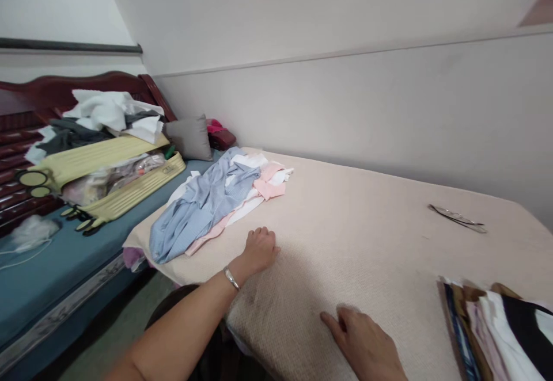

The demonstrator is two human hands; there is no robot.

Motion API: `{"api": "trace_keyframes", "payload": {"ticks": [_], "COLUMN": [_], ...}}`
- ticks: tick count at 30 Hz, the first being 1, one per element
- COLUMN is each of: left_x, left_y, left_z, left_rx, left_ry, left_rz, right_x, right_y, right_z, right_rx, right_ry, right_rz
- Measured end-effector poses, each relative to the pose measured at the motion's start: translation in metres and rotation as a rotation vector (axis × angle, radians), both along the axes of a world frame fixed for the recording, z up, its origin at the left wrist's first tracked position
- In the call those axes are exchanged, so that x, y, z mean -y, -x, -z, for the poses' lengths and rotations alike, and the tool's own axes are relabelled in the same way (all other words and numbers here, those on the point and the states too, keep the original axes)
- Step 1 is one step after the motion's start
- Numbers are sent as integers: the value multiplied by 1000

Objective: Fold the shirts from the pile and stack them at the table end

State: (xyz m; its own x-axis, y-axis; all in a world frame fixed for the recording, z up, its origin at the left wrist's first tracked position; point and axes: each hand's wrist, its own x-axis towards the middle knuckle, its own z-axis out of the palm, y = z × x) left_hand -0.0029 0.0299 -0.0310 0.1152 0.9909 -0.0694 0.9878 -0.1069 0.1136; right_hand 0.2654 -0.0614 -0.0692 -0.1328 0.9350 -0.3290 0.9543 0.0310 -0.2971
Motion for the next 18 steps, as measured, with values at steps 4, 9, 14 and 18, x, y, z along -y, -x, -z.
{"api": "trace_keyframes", "payload": {"ticks": [4,9,14,18], "left_x": [0,-3,-5,-19], "left_y": [0,0,-6,20], "left_z": [0,-2,-1,-7], "left_rx": [-16,-27,-55,-82], "left_ry": [2,12,17,25], "left_rz": [9,4,46,7], "right_x": [0,-2,4,3], "right_y": [1,4,8,11], "right_z": [0,-4,-20,-32], "right_rx": [19,49,84,99], "right_ry": [0,-49,-103,-77], "right_rz": [-5,-22,1,35]}}
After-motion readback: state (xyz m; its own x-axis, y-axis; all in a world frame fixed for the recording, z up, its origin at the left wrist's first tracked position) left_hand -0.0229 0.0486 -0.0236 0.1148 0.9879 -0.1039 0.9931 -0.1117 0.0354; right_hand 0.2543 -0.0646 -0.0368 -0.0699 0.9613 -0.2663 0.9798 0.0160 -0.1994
